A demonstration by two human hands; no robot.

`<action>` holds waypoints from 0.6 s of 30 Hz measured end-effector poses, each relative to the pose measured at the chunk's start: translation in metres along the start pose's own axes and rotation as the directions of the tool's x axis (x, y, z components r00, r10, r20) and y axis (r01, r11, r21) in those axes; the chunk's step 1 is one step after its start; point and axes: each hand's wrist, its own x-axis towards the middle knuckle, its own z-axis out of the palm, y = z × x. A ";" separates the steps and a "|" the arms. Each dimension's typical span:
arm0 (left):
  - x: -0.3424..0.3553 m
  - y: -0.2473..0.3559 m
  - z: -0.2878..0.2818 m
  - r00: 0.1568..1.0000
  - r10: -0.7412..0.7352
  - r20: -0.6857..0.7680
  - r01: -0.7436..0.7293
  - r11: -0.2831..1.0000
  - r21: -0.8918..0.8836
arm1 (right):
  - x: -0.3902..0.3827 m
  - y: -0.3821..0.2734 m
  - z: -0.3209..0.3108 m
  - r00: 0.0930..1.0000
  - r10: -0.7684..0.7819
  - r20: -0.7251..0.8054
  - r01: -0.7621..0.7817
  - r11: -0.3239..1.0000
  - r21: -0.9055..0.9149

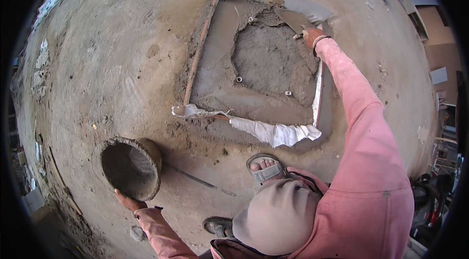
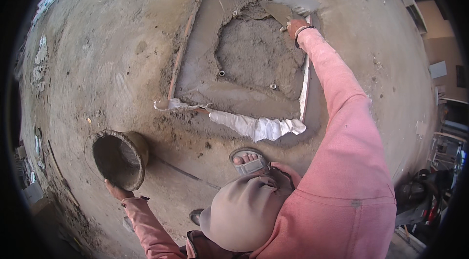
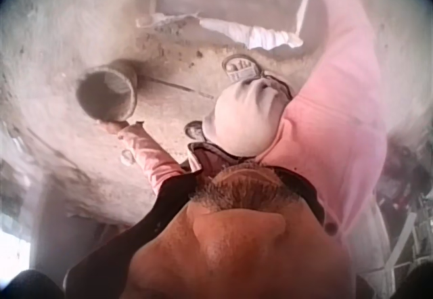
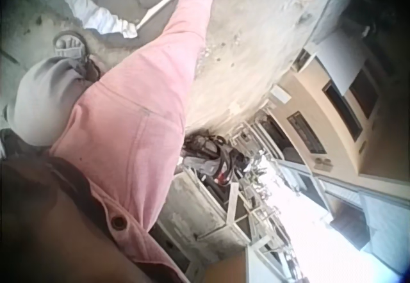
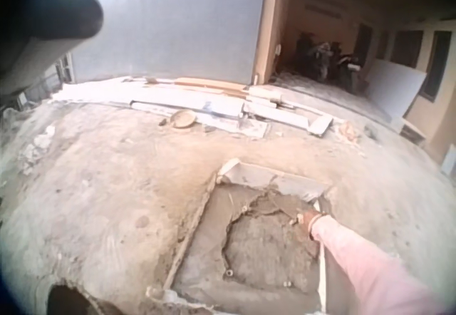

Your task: The person uses a trowel to apply and smooth wet cement into a square recessed frame on the ground. They transfer cement from a bucket to the frame and use the tool to level the surface.

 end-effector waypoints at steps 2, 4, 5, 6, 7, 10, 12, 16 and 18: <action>0.011 -0.004 -0.013 1.000 0.020 0.011 -0.020 1.000 -0.006 | -0.009 0.006 -0.001 0.970 0.127 0.207 -0.193 0.919 0.343; 0.009 -0.002 -0.012 0.999 0.046 0.004 -0.046 0.999 -0.016 | -0.023 0.004 -0.011 0.922 0.131 0.366 -0.355 0.668 0.654; 0.003 0.002 -0.002 0.998 0.057 -0.001 -0.057 0.998 -0.005 | -0.033 0.002 -0.007 0.902 0.099 0.420 -0.414 0.470 0.779; -0.002 0.004 0.003 0.998 0.069 -0.006 -0.069 0.998 0.008 | -0.040 0.000 -0.003 0.884 0.055 0.463 -0.462 0.244 0.853; -0.004 0.004 0.004 0.999 0.048 -0.020 -0.048 0.999 0.007 | -0.043 -0.005 0.002 0.883 0.074 0.464 -0.469 0.194 0.862; -0.009 0.014 0.010 0.997 0.025 -0.071 -0.018 0.995 0.101 | -0.053 -0.044 0.003 0.900 0.169 0.402 -0.436 0.313 0.844; -0.026 0.022 0.032 0.994 0.025 -0.108 0.006 0.960 0.279 | -0.025 -0.024 0.013 0.994 0.108 0.021 -0.103 0.851 0.515; -0.045 0.034 0.049 0.991 -0.020 -0.132 0.043 0.984 0.173 | 0.017 0.028 0.005 0.995 -0.046 0.092 0.044 0.999 0.025; -0.032 0.023 0.032 0.994 0.033 -0.106 -0.005 0.967 0.253 | 0.025 0.050 0.001 0.973 -0.026 0.228 0.027 1.000 -0.002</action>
